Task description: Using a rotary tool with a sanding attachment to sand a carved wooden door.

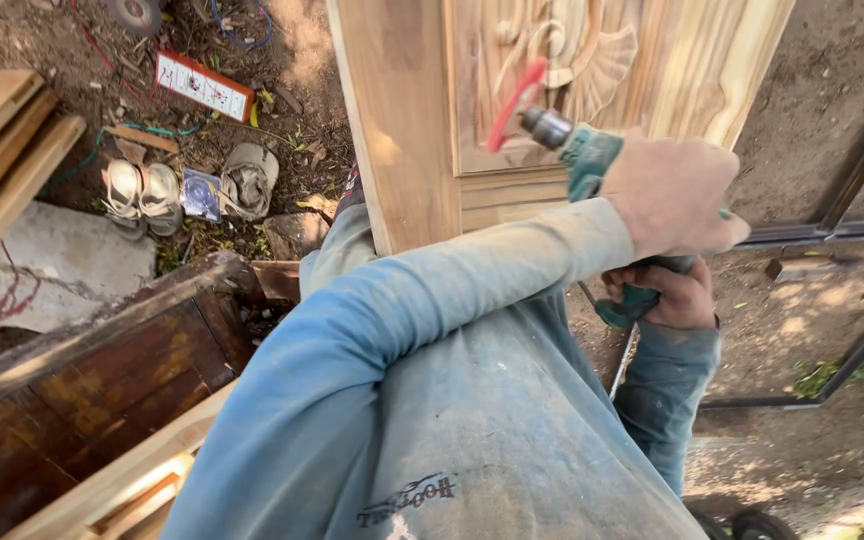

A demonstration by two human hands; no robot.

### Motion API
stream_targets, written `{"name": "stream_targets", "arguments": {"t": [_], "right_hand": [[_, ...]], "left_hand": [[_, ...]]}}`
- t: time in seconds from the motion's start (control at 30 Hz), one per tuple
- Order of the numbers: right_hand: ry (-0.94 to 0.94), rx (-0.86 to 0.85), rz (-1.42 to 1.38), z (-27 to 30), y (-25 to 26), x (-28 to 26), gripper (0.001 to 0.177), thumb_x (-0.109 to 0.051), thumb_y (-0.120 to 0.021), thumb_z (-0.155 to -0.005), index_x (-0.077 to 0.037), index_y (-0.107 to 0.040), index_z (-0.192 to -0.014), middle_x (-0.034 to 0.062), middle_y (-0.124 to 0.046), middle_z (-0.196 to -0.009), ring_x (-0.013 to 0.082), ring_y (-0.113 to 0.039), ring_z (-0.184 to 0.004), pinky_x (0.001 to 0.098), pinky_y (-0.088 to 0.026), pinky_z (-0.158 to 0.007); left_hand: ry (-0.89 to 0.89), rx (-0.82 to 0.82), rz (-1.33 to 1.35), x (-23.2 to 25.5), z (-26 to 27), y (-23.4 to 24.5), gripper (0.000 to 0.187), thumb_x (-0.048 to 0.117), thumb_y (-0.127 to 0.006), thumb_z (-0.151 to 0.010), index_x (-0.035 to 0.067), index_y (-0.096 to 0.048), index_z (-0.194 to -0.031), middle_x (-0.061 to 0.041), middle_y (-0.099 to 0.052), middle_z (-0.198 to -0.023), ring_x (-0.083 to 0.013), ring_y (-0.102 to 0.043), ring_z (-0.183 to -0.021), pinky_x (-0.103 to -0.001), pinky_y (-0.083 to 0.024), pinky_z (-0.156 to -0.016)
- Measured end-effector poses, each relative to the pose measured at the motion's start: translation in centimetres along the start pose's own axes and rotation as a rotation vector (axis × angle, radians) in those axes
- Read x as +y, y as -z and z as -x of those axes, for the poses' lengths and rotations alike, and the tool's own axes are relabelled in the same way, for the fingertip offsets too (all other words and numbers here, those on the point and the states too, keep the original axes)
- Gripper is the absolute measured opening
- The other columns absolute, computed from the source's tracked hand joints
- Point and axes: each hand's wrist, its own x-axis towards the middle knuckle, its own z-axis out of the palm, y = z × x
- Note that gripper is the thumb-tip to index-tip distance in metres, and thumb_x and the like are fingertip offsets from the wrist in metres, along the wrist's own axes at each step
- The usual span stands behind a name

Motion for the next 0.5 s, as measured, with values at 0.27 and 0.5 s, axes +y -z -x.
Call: {"name": "stream_targets", "arguments": {"t": [0.27,0.5], "right_hand": [[0.284,0.165,-0.175,2.3,0.6,6.5,0.029,0.005,-0.057,-0.08,0.007,-0.065,-0.107,0.0174,-0.066,-0.09,0.0327,-0.066,-0.079,0.044,-0.057,-0.068],[0.457,0.236,-0.2,2.0,-1.4,8.7,0.037,0.001,-0.054,-0.089,0.004,-0.06,-0.125,0.021,-0.069,-0.103,0.0313,-0.07,-0.083,0.0425,-0.06,-0.072]], "left_hand": [[-0.275,-0.079,-0.06,2.7,-0.1,-4.0,0.031,0.038,-0.076,-0.058,0.016,-0.074,-0.079,-0.005,-0.073,-0.075,-0.0267,-0.071,-0.064,-0.049,-0.052,-0.064],[-0.437,-0.234,-0.331,3.8,0.0,-3.7,0.018,0.032,-0.073,-0.063,0.016,-0.07,-0.071,-0.002,-0.069,-0.068,-0.0193,-0.066,-0.058,-0.042,-0.048,-0.063]]}}
